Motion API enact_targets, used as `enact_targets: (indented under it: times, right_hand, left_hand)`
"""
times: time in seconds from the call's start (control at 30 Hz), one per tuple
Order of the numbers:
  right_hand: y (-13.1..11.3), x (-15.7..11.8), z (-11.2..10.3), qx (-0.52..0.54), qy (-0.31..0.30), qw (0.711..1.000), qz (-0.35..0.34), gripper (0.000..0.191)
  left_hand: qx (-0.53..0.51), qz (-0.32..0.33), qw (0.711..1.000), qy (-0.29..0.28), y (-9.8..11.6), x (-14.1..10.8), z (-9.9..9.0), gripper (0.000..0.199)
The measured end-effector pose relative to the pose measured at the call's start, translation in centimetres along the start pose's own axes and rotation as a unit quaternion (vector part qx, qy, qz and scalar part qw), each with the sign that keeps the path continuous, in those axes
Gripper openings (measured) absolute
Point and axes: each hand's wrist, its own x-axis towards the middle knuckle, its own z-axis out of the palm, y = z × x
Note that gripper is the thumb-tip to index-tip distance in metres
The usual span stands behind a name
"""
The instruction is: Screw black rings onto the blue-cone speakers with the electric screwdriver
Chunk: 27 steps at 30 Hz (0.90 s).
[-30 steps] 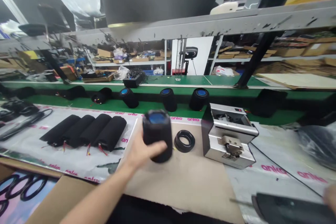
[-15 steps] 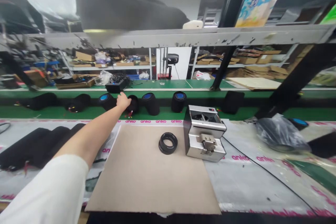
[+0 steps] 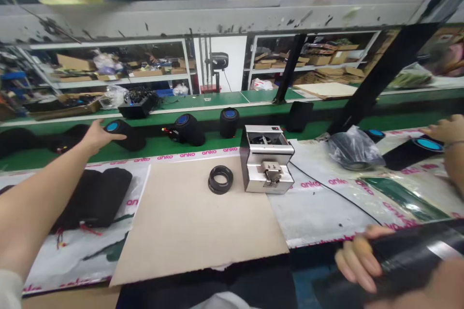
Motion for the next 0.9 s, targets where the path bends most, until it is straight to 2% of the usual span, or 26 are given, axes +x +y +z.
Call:
enact_targets:
  times: [0.03,0.1,0.13,0.2,0.27,0.37,0.47,0.57,0.63,0.7,0.8,0.9]
  right_hand:
    - [-0.6,0.0,1.8,0.012,-0.009,1.000,-0.011,0.073]
    - [-1.0,0.0,5.0,0.011,-0.059,0.998,0.023,0.069]
    - [-0.9,0.1,6.4,-0.021,-0.085,0.995,0.046,0.064]
    - [-0.3,0.4,9.0,-0.143,-0.138,0.977,0.079,0.054]
    - [0.8,1.0,11.5,-0.298,-0.188,0.933,0.067,0.050]
    - [2.8,2.3,15.0,-0.428,-0.235,0.872,0.031,0.057]
    - [5.1,3.9,17.7,-0.490,-0.263,0.831,-0.009,0.064]
    - [7.3,5.1,19.4,-0.545,-0.273,0.792,-0.038,0.069]
    - [8.5,5.7,20.0,-0.573,-0.263,0.775,-0.045,0.072]
    - [9.2,6.2,20.2,-0.587,-0.253,0.767,-0.053,0.066]
    - [8.5,6.2,19.9,-0.580,-0.247,0.774,-0.060,0.058]
    - [5.7,5.1,19.1,-0.549,-0.247,0.797,-0.049,0.060]
  left_hand:
    - [-0.005,0.001,1.000,0.001,-0.3,-0.2,0.0,0.120]
    - [-0.013,0.008,1.000,0.017,-0.6,-0.4,-0.2,0.125]
    - [-0.019,0.015,0.999,0.028,-0.7,-0.5,-0.5,0.126]
    - [-0.029,0.032,0.998,0.051,-1.0,-1.0,-1.1,0.130]
    - [-0.047,0.061,0.995,0.068,-1.2,-2.2,-1.9,0.136]
    - [-0.104,0.149,0.981,0.074,-1.6,-6.5,-2.7,0.140]
    - [-0.167,0.215,0.962,0.029,-1.5,-13.7,-1.9,0.136]
    - [-0.238,0.191,0.949,-0.074,-1.2,-21.6,0.8,0.123]
    - [-0.268,0.166,0.943,-0.104,-1.1,-25.9,3.2,0.120]
    - [-0.283,0.128,0.942,-0.128,-1.0,-28.9,5.4,0.119]
    - [-0.299,0.099,0.937,-0.152,-0.6,-30.8,6.9,0.120]
    - [-0.288,0.097,0.926,-0.222,-0.2,-30.3,6.0,0.128]
